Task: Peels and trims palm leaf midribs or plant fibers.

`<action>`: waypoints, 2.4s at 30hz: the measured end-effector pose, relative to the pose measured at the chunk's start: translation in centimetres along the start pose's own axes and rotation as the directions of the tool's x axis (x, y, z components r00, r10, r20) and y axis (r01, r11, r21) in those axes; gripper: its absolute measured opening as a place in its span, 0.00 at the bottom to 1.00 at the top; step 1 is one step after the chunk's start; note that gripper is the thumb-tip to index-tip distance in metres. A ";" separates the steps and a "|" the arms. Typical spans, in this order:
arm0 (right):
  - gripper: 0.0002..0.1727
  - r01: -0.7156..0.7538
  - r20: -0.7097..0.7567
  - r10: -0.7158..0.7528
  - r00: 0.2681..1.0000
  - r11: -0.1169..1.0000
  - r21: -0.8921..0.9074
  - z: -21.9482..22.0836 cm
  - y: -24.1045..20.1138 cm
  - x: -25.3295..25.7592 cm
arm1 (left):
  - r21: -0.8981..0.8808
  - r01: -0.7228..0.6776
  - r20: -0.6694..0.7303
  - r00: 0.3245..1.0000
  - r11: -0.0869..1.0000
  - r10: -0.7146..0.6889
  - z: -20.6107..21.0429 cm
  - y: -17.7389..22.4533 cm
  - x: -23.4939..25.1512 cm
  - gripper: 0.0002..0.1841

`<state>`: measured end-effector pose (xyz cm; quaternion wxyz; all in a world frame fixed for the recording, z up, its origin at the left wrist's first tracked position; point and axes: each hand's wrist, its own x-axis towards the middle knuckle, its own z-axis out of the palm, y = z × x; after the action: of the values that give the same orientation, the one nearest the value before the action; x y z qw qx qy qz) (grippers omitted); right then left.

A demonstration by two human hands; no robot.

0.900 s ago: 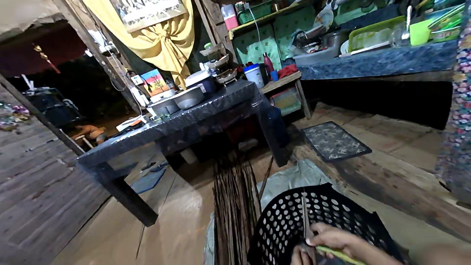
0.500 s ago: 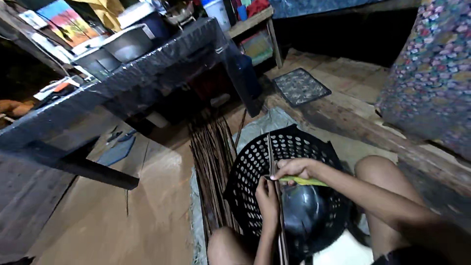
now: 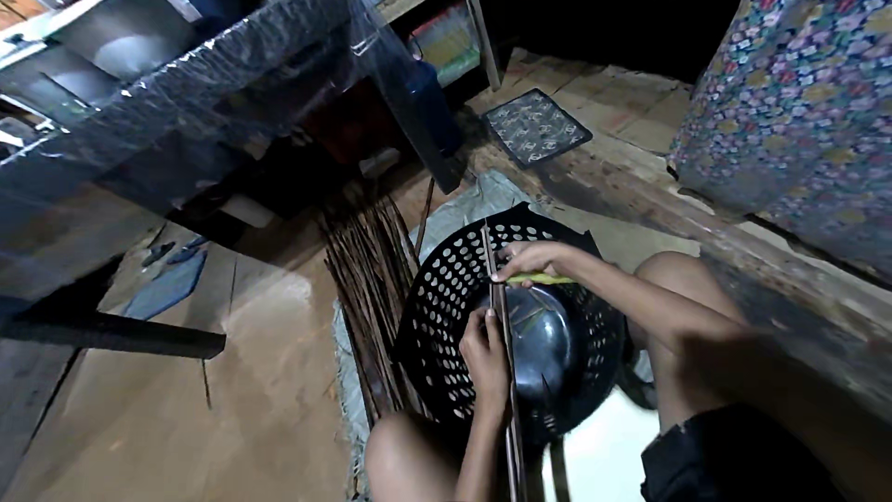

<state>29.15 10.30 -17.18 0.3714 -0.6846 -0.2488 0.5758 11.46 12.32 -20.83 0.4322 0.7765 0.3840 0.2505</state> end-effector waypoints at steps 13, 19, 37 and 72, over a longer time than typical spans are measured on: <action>0.05 0.025 0.281 -0.009 0.960 0.998 -0.054 0.7 0.4 -0.5 | 0.067 -0.154 -0.085 0.984 0.986 0.159 0.3 -1.1 0.3 0.13; 0.05 0.034 0.205 -0.030 0.978 0.999 -0.016 0.7 0.3 -0.3 | 0.137 -0.194 -0.112 0.971 0.971 0.209 0.3 -1.1 0.5 0.13; 0.17 0.030 0.117 -0.025 0.993 0.998 -0.046 -0.3 0.8 0.4 | 0.222 -0.164 -0.053 0.982 0.961 0.179 0.6 -0.7 0.7 0.13; 0.11 0.193 -0.033 -0.193 0.981 0.981 -0.020 -3.9 1.3 0.9 | 0.514 -0.218 0.261 0.961 0.830 0.090 0.2 3.0 -2.1 0.23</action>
<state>32.99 9.40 -18.50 0.4240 -0.6703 -0.3123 0.5229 11.51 9.55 -18.43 0.2162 0.9182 0.3228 0.0772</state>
